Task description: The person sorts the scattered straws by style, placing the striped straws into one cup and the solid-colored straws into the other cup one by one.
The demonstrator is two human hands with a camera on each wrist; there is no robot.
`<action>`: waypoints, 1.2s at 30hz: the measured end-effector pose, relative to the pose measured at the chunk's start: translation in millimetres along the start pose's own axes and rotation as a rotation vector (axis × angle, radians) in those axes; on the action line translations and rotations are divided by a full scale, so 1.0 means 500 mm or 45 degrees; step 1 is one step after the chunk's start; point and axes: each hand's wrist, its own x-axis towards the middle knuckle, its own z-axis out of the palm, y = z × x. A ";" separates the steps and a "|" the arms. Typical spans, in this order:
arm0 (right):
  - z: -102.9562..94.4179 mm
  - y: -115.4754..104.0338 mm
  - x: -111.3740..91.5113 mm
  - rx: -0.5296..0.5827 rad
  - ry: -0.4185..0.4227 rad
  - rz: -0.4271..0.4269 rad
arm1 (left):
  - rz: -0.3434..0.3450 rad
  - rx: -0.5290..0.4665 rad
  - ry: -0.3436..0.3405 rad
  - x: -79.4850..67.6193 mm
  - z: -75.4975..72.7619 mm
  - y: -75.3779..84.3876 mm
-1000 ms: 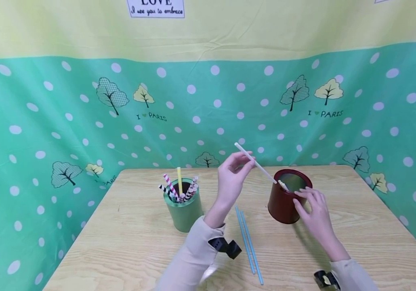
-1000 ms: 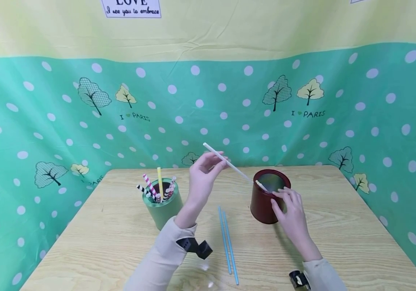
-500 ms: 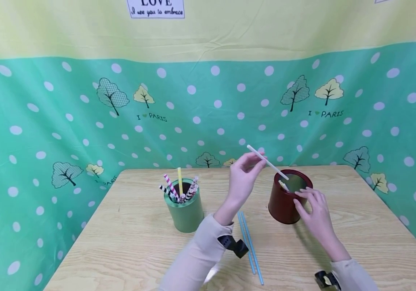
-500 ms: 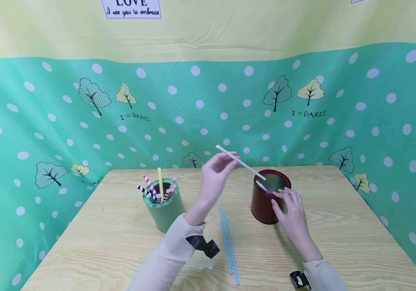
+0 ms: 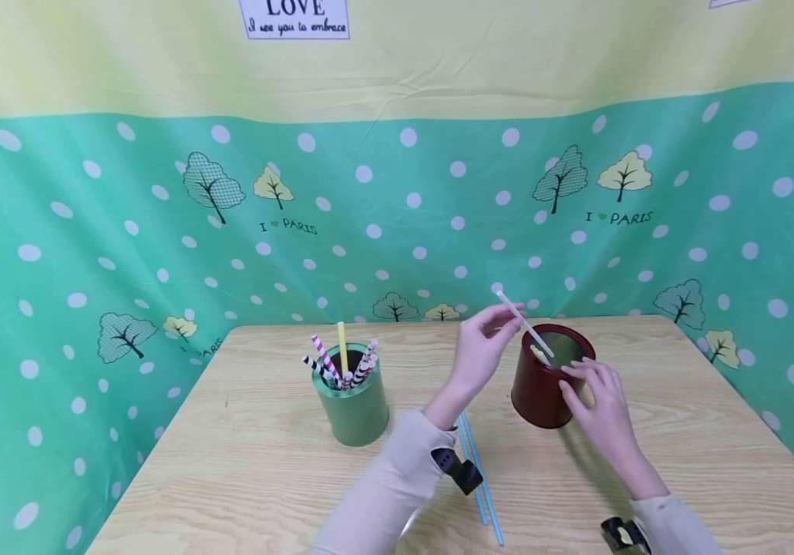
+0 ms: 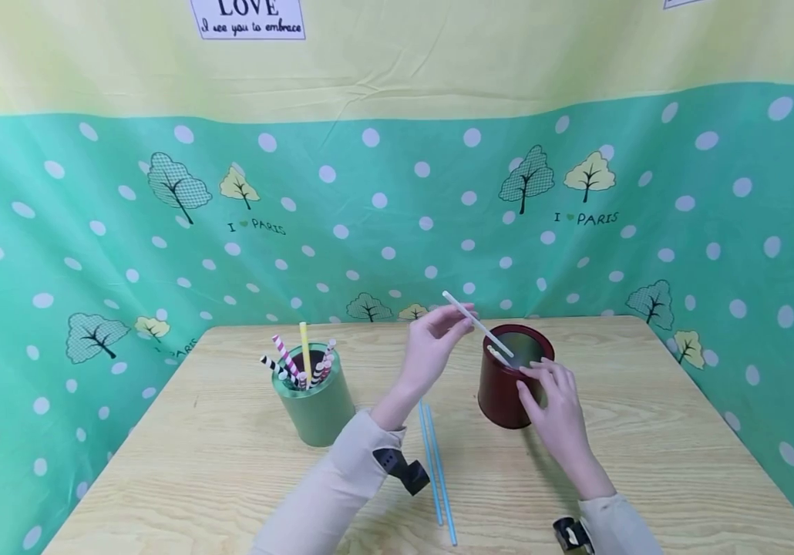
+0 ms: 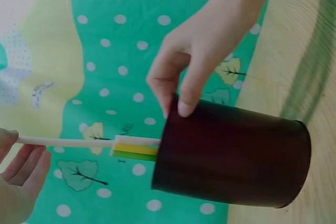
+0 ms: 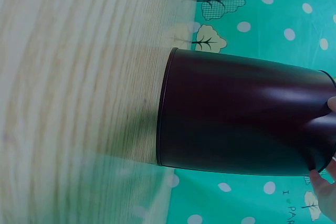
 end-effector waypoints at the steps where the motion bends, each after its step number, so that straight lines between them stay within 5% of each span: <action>1: 0.000 0.000 -0.001 -0.003 -0.001 0.000 | -0.001 0.020 -0.008 0.000 0.002 -0.004; 13: 0.002 0.004 0.000 -0.011 -0.023 0.006 | -0.126 0.261 -0.160 -0.019 -0.001 0.015; 21: 0.000 0.002 0.001 0.005 -0.017 0.012 | -0.161 0.244 -0.161 -0.023 -0.021 -0.078; 26: 0.000 0.002 0.002 0.002 -0.021 0.009 | -0.190 0.262 -0.150 -0.033 -0.039 -0.097; 31: 0.000 0.003 0.001 -0.003 -0.020 0.002 | -0.222 0.335 -0.179 -0.045 -0.060 -0.099; 36: 0.000 0.004 0.001 -0.001 -0.007 -0.013 | -0.244 0.366 -0.231 -0.059 -0.077 -0.060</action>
